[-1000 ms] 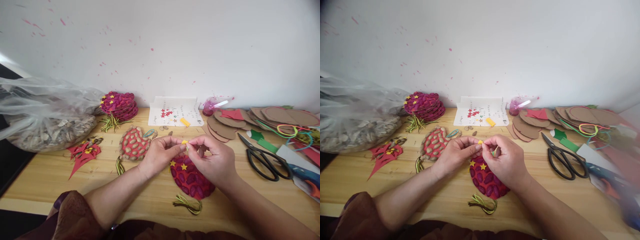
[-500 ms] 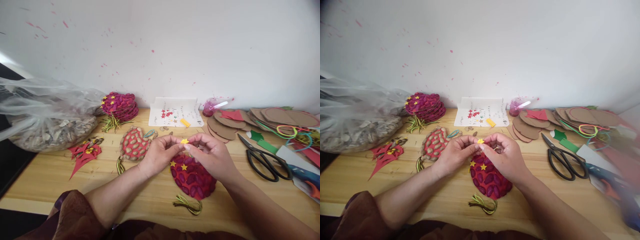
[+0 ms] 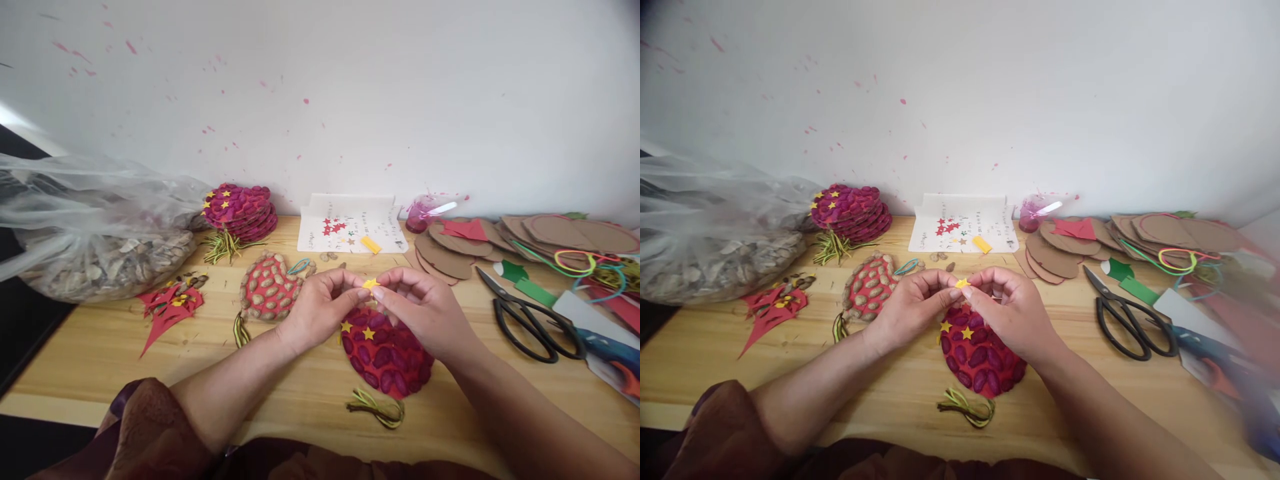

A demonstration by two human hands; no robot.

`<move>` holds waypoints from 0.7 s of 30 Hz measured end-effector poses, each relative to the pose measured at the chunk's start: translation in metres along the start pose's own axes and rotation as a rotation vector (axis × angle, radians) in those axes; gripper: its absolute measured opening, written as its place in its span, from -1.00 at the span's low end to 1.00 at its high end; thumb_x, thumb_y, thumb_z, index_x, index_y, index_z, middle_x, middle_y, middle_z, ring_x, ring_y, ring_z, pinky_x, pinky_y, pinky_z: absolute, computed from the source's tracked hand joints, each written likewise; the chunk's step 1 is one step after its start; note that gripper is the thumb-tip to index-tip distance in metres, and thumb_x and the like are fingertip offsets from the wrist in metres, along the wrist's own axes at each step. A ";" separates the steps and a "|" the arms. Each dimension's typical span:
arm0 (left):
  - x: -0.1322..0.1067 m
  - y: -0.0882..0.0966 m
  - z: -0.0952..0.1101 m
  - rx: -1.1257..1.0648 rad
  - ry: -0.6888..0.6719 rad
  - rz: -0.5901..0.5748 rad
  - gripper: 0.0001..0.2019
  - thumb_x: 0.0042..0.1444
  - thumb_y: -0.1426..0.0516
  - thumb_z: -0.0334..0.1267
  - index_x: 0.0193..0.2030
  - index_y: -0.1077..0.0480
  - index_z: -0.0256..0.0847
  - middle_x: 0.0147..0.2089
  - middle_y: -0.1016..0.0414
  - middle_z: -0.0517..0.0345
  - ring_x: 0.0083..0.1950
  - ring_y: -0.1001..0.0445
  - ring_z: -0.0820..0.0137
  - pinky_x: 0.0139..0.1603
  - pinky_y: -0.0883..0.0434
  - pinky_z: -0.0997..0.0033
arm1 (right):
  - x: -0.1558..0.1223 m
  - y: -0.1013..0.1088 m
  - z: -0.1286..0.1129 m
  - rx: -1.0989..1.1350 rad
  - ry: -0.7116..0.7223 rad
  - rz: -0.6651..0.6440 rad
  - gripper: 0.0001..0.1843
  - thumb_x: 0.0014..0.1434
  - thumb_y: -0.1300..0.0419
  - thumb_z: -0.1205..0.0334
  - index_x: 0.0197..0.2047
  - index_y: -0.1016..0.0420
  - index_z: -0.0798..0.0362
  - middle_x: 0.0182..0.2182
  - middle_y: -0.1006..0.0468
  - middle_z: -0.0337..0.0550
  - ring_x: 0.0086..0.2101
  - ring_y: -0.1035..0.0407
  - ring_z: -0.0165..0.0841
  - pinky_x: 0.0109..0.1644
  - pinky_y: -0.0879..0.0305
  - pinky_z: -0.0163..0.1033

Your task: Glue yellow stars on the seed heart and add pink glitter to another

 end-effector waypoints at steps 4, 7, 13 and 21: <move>0.000 -0.001 0.000 -0.006 0.008 0.000 -0.66 0.06 -0.37 0.00 -0.30 -0.53 -0.28 -0.38 -0.55 0.16 -0.38 -0.43 0.48 -0.29 -0.40 0.47 | 0.000 0.001 0.001 -0.053 0.038 0.024 -0.75 0.10 -0.40 0.07 -0.33 -0.55 0.07 -0.55 -0.52 -0.28 -0.61 -0.30 -0.49 -0.55 -0.21 -0.34; -0.001 -0.001 -0.001 -0.014 0.012 -0.005 -0.67 0.09 -0.36 -0.02 -0.29 -0.54 -0.29 -0.36 -0.56 0.15 -0.38 -0.43 0.48 -0.28 -0.40 0.47 | 0.001 0.001 0.002 -0.084 0.050 0.040 -0.79 0.11 -0.38 0.10 -0.34 -0.55 0.07 -0.56 -0.51 -0.29 -0.62 -0.28 -0.50 -0.55 -0.22 -0.34; -0.001 -0.003 -0.001 -0.055 0.055 0.000 -0.63 0.02 -0.41 0.01 -0.26 -0.57 -0.29 -0.32 -0.61 0.12 -0.34 -0.48 0.45 -0.24 -0.43 0.44 | -0.004 0.001 0.001 -0.214 0.154 0.144 -0.84 0.15 -0.35 0.13 -0.32 -0.57 0.05 -0.47 -0.60 -0.19 -0.51 -0.44 -0.41 -0.45 -0.38 -0.32; -0.001 -0.004 -0.009 -0.159 0.104 -0.002 -0.63 -0.03 -0.44 0.00 -0.28 -0.56 -0.28 -0.35 -0.60 0.14 -0.35 -0.50 0.45 -0.24 -0.42 0.43 | -0.018 -0.003 -0.013 -0.663 0.512 0.323 -0.96 0.21 -0.28 0.25 -0.31 -0.56 -0.04 -0.47 -0.62 -0.24 -0.55 -0.40 -0.43 -0.42 -0.39 -0.29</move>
Point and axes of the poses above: each hand's wrist, its own x-axis towards the middle knuckle, its own y-axis out of the back of the hand, z = x × y, the point moved 4 cm from there along x, towards the middle knuckle
